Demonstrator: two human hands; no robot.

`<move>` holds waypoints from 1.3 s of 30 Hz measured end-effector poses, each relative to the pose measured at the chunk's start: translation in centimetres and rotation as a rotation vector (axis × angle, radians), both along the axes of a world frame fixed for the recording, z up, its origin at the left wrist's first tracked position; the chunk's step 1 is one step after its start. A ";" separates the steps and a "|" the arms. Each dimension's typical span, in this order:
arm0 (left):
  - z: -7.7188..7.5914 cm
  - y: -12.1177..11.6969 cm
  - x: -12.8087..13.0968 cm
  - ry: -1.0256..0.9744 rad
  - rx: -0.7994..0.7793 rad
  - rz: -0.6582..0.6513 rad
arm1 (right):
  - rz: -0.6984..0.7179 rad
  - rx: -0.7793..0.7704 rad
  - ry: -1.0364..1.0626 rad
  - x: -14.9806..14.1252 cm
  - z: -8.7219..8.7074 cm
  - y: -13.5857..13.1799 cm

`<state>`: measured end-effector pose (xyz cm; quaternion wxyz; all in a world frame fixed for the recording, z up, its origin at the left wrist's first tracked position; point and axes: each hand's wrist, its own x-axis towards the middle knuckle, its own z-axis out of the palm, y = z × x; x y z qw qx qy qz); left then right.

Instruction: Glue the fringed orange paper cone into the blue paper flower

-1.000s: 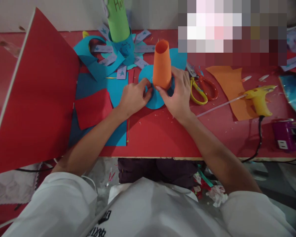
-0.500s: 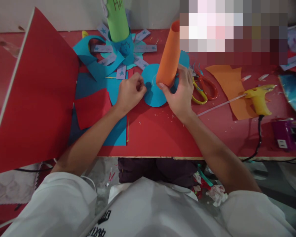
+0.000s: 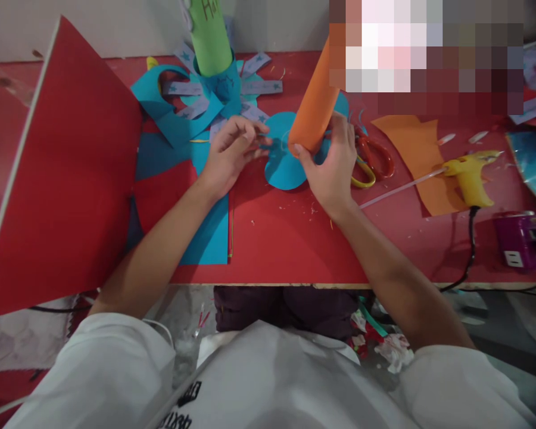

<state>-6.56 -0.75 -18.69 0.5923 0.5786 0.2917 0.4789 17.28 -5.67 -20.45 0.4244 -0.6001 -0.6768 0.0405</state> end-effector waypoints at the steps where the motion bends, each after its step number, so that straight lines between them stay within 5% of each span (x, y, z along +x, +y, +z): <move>1: 0.0 -0.2 0.0 0.009 -0.002 -0.021 | -0.007 -0.012 -0.005 0.0 0.0 0.0; 9: -0.1 -1.7 0.1 0.736 0.544 0.008 | -0.061 0.027 -0.012 0.0 0.5 -0.3; 16: 0.1 -2.7 0.2 1.177 0.750 0.074 | -0.049 0.007 0.037 -0.6 1.2 -0.8; 26: 0.2 -2.9 0.6 1.257 0.916 0.005 | -0.011 0.095 0.025 -0.6 0.6 -0.5; 39: -1.0 -1.5 -0.2 1.096 0.719 0.174 | 0.000 0.045 -0.002 0.4 -0.5 0.2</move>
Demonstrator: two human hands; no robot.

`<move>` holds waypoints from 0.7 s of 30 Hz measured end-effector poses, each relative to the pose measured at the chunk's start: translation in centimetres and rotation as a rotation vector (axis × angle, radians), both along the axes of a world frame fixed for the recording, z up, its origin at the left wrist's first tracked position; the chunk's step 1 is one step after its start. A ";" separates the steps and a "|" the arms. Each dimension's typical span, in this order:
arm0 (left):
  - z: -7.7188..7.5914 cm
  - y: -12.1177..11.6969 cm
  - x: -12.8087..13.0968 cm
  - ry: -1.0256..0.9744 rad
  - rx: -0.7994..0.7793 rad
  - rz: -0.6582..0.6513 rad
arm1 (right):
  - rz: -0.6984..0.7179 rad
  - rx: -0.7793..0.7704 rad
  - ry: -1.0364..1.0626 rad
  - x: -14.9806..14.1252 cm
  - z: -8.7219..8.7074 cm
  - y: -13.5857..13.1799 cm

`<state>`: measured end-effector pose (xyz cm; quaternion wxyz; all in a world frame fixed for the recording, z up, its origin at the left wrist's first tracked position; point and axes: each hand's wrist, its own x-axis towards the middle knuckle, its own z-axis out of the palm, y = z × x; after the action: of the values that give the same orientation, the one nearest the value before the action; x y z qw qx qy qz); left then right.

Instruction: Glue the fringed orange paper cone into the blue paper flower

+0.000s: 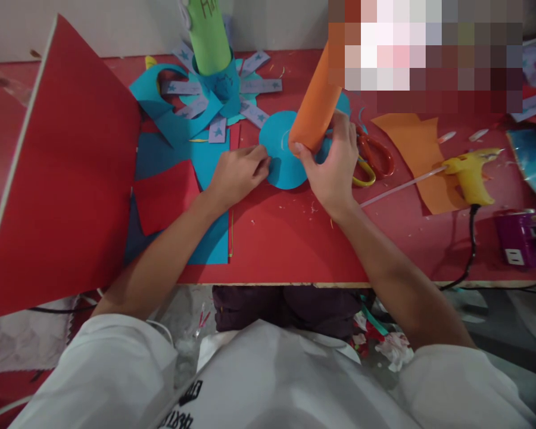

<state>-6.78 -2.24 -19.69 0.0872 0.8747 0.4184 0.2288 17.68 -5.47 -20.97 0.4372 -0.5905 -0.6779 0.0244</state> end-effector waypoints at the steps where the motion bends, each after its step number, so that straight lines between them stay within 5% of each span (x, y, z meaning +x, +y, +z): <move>1: -0.1 0.2 -0.1 -0.063 -0.011 0.015 | -0.004 0.004 -0.001 0.0 0.0 0.0; 13: 0.3 2.0 -0.8 -0.562 -0.035 0.089 | 0.087 0.024 0.230 -0.5 0.6 -0.1; 18: -0.4 3.0 -1.4 -0.560 0.034 0.202 | 0.334 0.056 0.658 -1.3 1.3 0.4; 21: -0.3 3.1 -1.5 -0.520 -0.024 0.201 | 0.279 -0.072 0.634 -1.2 0.5 0.3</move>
<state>-8.25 0.83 -20.02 0.1788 0.7396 0.4693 0.4482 16.44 -5.21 -20.50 0.5976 -0.4703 -0.5811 0.2899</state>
